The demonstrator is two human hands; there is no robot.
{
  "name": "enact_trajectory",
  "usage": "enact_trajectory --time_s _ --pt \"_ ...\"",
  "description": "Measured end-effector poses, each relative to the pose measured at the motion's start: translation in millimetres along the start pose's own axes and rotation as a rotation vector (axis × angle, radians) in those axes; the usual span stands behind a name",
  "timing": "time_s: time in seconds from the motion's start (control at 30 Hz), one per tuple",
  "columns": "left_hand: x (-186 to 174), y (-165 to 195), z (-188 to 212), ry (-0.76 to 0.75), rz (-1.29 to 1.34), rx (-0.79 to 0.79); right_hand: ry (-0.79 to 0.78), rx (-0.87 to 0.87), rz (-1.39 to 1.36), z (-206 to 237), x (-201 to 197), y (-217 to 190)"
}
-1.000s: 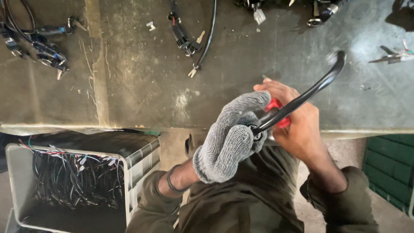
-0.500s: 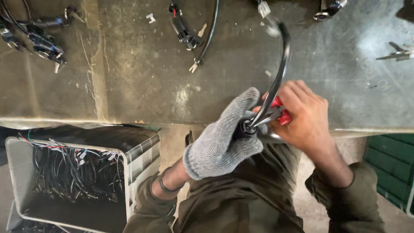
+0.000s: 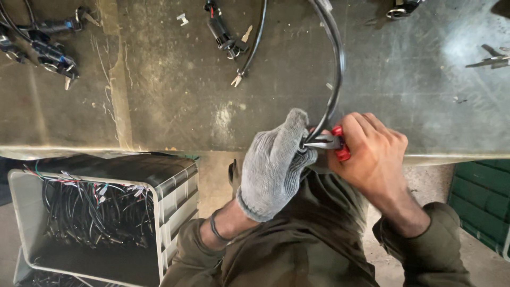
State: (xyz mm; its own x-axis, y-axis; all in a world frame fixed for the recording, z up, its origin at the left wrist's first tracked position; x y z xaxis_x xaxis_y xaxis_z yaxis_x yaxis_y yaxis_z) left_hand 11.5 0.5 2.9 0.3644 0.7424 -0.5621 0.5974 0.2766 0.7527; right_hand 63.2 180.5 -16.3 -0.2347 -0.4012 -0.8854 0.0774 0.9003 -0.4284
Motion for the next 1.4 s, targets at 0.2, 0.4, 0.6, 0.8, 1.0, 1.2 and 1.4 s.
enact_trajectory --time_s 0.2,0.4,0.6,0.8,1.0,1.2,1.4 --pt "2 2 -6 -0.026 -0.223 0.029 0.021 0.064 -0.064 8 5 -2" --pt "-2 3 -16 -0.037 -0.292 0.099 0.031 0.038 -0.236 11 1 -14" --pt "-17 9 -8 -0.082 0.440 -0.037 0.120 -0.039 -0.247 -7 17 -7" --pt "-13 -1 0 -0.488 1.053 -0.485 0.079 -0.219 -0.511 -20 27 2" --pt "-19 9 -5 -0.311 0.769 -0.293 0.046 -0.178 -0.469 -14 24 4" --pt "-14 15 -21 -0.124 -0.089 -0.097 0.009 0.049 -0.055 -3 11 -3" --pt "-19 -1 -18 -0.511 0.837 -0.328 0.193 -0.283 -0.257 -22 1 -10"
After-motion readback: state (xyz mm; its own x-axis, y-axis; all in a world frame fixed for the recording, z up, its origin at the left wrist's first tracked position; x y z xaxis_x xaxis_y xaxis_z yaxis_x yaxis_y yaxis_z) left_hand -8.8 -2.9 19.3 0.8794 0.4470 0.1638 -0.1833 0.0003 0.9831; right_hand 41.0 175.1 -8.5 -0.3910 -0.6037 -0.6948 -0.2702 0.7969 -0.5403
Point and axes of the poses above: each hand's wrist, its own z-axis away from the middle knuckle, its own x-axis out of the palm, y = z × x, the point moved 3 cm from there along -z, towards the middle knuckle, and after that the axes turned 2 degrees about y, right-handed, at the moved point
